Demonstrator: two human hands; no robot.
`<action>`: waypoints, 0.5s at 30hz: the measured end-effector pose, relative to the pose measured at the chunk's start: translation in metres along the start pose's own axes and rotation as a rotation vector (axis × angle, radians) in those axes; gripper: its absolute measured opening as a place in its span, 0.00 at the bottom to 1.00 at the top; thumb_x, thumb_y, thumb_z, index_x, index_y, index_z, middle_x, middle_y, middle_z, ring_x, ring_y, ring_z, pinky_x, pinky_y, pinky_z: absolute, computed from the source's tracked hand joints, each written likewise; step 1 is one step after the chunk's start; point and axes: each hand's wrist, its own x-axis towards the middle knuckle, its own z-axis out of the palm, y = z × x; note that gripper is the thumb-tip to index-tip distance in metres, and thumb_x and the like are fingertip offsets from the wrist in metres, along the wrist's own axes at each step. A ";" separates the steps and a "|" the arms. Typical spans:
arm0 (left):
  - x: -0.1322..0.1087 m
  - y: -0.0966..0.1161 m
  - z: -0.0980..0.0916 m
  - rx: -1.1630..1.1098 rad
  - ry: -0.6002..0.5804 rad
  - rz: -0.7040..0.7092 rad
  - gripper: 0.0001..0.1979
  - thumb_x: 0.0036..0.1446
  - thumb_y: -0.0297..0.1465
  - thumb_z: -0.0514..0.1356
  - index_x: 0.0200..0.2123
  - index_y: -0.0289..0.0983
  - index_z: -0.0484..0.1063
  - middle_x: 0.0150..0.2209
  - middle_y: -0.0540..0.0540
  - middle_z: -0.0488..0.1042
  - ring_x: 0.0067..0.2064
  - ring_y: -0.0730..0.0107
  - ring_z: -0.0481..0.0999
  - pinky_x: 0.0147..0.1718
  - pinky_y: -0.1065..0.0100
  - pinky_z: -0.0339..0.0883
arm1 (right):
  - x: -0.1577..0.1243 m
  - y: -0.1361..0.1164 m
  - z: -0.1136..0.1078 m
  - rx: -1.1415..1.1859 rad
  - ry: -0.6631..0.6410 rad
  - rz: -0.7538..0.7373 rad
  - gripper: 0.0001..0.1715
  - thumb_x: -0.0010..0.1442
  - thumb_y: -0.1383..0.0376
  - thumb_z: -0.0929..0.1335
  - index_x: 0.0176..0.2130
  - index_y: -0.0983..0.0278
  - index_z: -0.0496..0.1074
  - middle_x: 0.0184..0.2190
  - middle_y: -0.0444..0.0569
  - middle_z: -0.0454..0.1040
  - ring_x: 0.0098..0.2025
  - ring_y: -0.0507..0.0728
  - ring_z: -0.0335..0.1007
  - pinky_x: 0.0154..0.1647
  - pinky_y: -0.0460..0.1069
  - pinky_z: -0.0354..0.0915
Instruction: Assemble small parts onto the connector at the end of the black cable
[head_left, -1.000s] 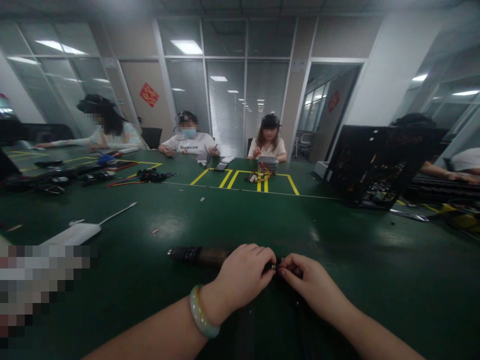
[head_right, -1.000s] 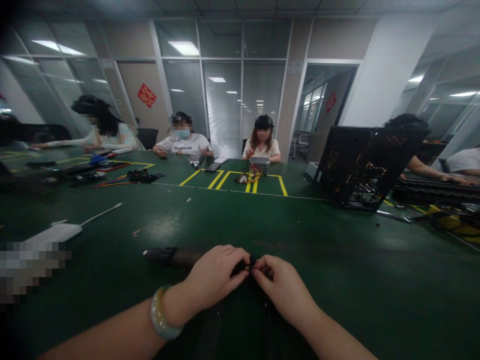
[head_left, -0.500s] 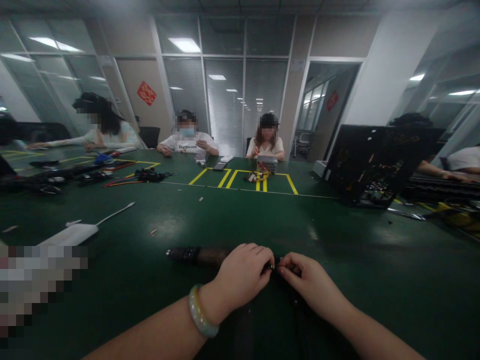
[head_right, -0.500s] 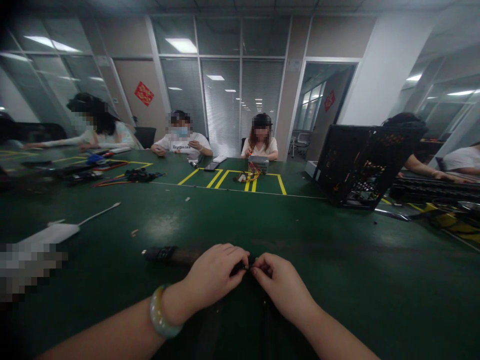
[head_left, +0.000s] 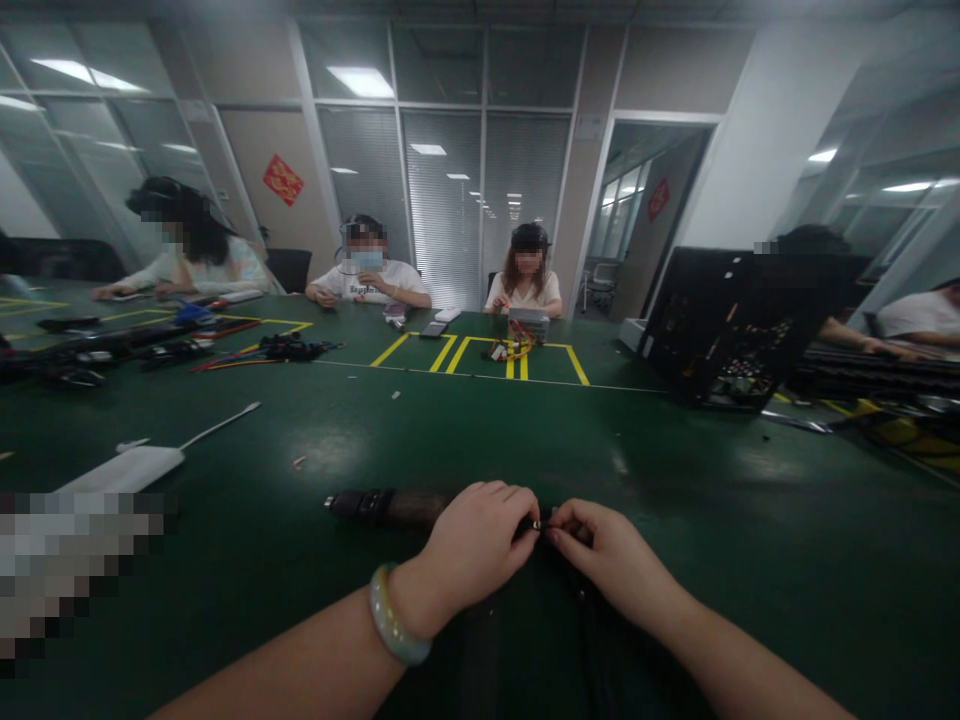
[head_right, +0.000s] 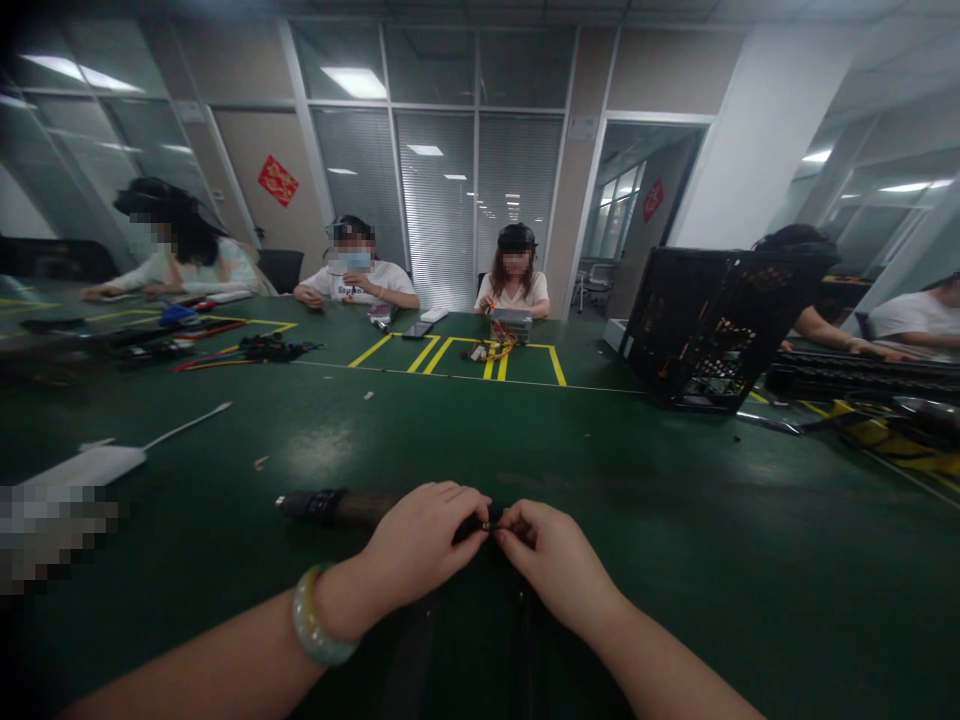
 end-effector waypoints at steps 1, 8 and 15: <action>0.000 0.000 0.000 0.002 -0.003 0.001 0.04 0.57 0.31 0.59 0.38 0.39 0.68 0.36 0.50 0.73 0.40 0.64 0.71 0.40 0.62 0.62 | 0.000 0.000 0.000 -0.001 -0.002 0.001 0.07 0.61 0.62 0.66 0.37 0.62 0.73 0.30 0.43 0.74 0.31 0.52 0.70 0.30 0.44 0.61; 0.000 0.000 0.001 0.001 -0.007 -0.003 0.04 0.58 0.31 0.59 0.38 0.39 0.68 0.37 0.50 0.73 0.41 0.64 0.71 0.42 0.61 0.63 | 0.000 -0.002 -0.001 -0.019 0.009 -0.011 0.07 0.61 0.62 0.66 0.36 0.62 0.73 0.30 0.43 0.74 0.31 0.52 0.69 0.30 0.44 0.61; 0.001 0.000 0.001 -0.017 0.003 0.008 0.05 0.57 0.29 0.60 0.38 0.40 0.68 0.37 0.51 0.73 0.41 0.65 0.71 0.42 0.61 0.63 | 0.000 -0.004 -0.001 -0.033 0.033 -0.033 0.06 0.60 0.64 0.66 0.35 0.62 0.73 0.30 0.43 0.74 0.31 0.52 0.70 0.31 0.44 0.61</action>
